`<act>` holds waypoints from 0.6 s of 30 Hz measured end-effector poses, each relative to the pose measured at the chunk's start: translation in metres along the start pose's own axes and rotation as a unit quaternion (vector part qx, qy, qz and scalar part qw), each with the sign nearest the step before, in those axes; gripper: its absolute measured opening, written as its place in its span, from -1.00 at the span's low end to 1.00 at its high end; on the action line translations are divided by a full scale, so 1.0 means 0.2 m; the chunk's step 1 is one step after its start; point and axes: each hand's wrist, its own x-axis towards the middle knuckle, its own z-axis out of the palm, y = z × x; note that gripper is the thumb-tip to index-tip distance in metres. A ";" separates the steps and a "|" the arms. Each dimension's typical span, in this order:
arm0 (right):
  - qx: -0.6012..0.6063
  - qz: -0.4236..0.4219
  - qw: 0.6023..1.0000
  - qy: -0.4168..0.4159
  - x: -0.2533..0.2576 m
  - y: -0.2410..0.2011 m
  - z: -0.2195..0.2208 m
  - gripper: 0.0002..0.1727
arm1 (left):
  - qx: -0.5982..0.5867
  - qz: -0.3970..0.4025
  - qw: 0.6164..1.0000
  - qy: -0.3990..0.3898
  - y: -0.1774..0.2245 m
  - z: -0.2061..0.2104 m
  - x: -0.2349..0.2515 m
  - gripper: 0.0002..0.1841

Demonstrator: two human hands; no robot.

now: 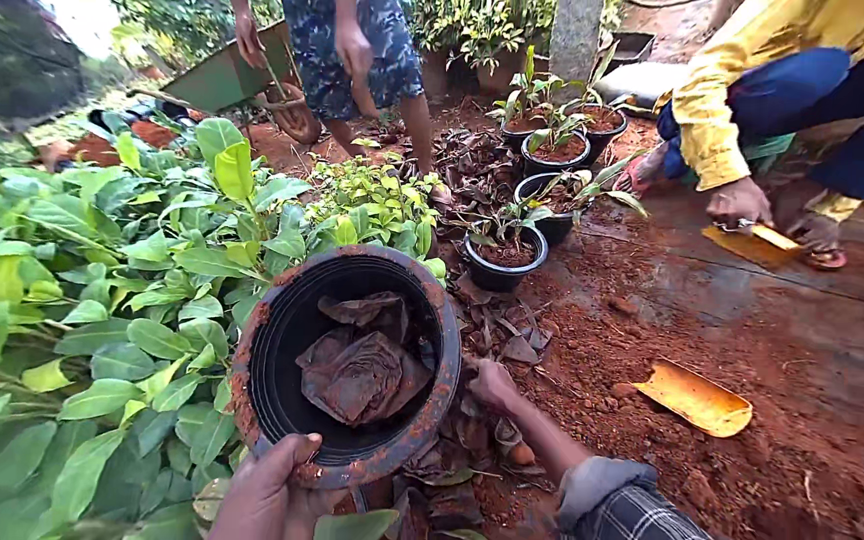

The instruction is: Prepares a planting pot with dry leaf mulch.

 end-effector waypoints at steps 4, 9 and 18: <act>0.171 -0.015 0.985 0.022 -0.01 0.02 -0.21 -0.63 | -0.003 0.005 1.000 -0.003 -0.01 0.02 -0.01 -0.74; 0.230 -0.011 0.965 0.129 -0.06 -0.02 -0.41 -0.68 | 0.020 -0.007 1.000 0.016 -0.02 0.00 0.03 -0.71; 0.478 -0.126 0.840 0.224 -0.33 -0.39 -0.72 -0.66 | 0.049 -0.016 0.998 0.031 -0.08 -0.02 0.08 -0.69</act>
